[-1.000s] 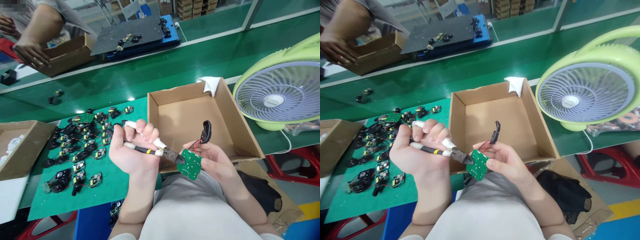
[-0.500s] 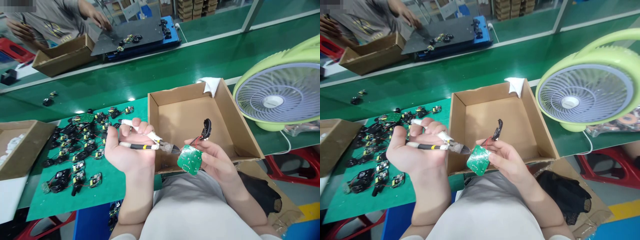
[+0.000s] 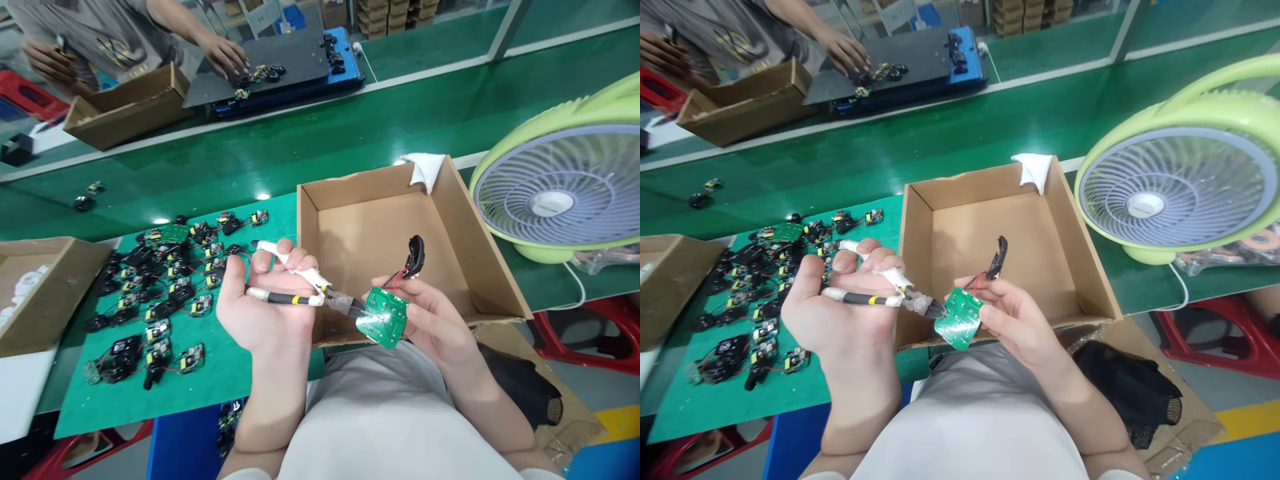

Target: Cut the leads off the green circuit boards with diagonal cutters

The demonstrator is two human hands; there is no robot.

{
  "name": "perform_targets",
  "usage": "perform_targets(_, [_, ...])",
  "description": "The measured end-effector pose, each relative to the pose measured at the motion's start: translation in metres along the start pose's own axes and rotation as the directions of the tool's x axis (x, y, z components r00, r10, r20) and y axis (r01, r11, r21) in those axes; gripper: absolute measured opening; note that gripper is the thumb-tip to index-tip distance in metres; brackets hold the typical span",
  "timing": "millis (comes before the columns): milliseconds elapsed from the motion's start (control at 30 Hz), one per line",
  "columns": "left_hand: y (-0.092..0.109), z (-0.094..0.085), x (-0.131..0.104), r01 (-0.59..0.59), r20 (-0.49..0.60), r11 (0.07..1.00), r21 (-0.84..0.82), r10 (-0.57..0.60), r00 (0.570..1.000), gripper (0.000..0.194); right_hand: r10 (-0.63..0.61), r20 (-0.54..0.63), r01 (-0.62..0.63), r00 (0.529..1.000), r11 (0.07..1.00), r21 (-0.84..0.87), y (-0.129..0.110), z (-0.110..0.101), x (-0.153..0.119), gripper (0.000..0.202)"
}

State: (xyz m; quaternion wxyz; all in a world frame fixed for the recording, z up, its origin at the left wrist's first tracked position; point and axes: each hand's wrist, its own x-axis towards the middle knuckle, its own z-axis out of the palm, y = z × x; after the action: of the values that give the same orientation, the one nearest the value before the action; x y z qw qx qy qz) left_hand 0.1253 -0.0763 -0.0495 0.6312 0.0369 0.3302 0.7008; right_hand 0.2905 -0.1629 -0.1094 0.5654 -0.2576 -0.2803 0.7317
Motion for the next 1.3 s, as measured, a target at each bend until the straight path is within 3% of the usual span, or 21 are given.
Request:
perform_targets(200, [0.0003,0.0016,-0.0012,-0.014,-0.006,1.0,-0.019,0.013,1.0,0.034,-0.054,0.001,0.054,0.999,0.996,-0.07,0.0039,-0.0038,-0.0006,0.036])
perform_targets(733, [0.0006,0.0047,-0.0065,0.023,0.03,1.0,0.006,-0.023,0.999,0.038,-0.003,-0.008,0.003,1.0,0.998,-0.059,-0.0007,-0.0008,-0.0005,0.038])
perform_targets(967, [-0.0016,0.0008,-0.0014,0.037,0.161,0.996,0.079,-0.049,0.986,0.038,0.047,-0.032,-0.049,0.998,0.997,-0.057,-0.0031,0.0001,-0.001,0.043])
perform_targets(1300, [0.0006,0.0006,-0.0047,0.043,0.167,0.999,0.024,-0.047,0.985,0.042,0.041,-0.026,-0.042,0.999,0.998,-0.052,-0.0031,-0.0002,-0.001,0.042])
